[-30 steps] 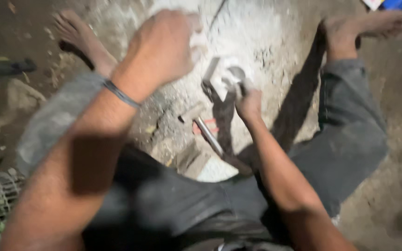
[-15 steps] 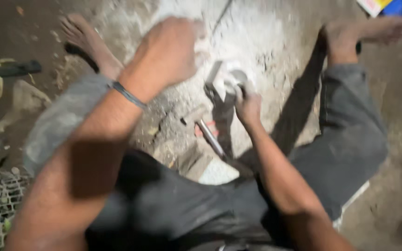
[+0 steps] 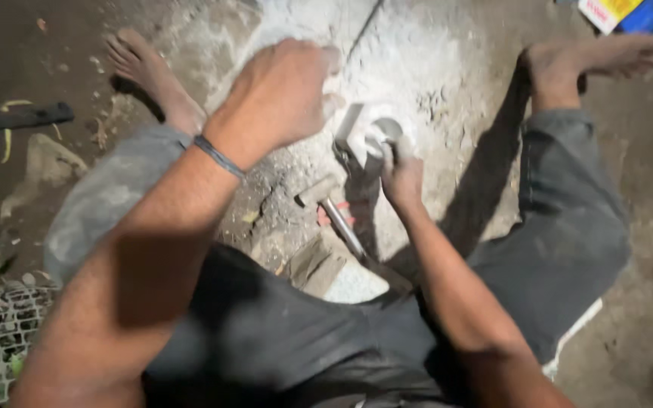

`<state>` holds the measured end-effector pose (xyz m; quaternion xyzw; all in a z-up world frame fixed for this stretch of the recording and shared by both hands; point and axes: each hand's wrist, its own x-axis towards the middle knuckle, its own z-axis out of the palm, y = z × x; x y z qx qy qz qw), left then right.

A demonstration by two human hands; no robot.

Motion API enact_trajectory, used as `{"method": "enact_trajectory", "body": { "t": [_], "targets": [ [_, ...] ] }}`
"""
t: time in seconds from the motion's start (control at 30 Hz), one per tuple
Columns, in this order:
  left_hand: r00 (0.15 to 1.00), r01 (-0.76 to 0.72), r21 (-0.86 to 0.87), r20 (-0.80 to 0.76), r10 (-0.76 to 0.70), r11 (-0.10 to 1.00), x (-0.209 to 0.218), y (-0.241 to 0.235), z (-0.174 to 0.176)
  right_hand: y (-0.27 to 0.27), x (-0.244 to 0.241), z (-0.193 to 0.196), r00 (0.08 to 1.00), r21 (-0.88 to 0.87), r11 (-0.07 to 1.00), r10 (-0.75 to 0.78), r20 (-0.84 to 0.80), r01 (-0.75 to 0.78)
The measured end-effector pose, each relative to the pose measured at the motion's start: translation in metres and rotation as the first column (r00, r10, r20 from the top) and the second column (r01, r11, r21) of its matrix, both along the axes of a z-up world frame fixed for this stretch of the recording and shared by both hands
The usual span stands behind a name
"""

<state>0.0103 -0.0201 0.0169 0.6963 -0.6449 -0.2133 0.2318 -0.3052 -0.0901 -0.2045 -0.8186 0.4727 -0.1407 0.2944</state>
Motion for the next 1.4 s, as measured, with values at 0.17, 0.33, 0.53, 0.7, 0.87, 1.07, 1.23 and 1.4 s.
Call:
{"method": "enact_trajectory", "body": {
  "t": [0.17,0.33,0.53,0.7,0.87,1.07,1.23,1.4],
  "targets": [
    [0.999,0.027,-0.036,0.042,-0.025,0.999,-0.005,-0.001,-0.009,0.008,-0.010,-0.009,0.977,0.046,0.998,0.055,-0.207,-0.047],
    [0.999,0.042,0.085,-0.008,-0.041,0.995,-0.009,-0.010,-0.012,-0.005,0.012,0.027,0.984,0.103,0.994,-0.040,0.171,0.022],
    [0.992,0.102,0.005,-0.079,-0.101,0.995,-0.020,-0.006,-0.010,-0.016,0.026,0.139,0.628,0.659,0.708,-0.396,0.670,-0.256],
    [0.996,0.082,0.205,-0.060,-0.071,0.975,-0.019,-0.008,-0.002,-0.003,0.038,0.193,0.520,0.709,0.573,-0.492,0.699,-0.411],
    [0.996,0.089,0.201,-0.030,-0.085,0.976,-0.018,-0.008,0.001,-0.004,0.040,0.194,0.494,0.781,0.449,-0.607,0.623,-0.433],
    [0.996,0.084,0.246,-0.031,-0.078,0.966,-0.019,-0.010,0.002,-0.008,0.034,0.179,0.341,0.773,0.461,-0.710,0.616,-0.436],
    [0.995,0.095,0.206,-0.013,-0.095,0.974,-0.019,-0.010,-0.003,-0.015,0.029,0.168,0.258,0.789,0.372,-0.803,0.538,-0.488],
    [0.994,0.110,0.175,-0.019,-0.108,0.978,-0.020,-0.009,-0.007,-0.015,0.028,0.169,0.233,0.772,0.372,-0.806,0.544,-0.516]
  ]
}}
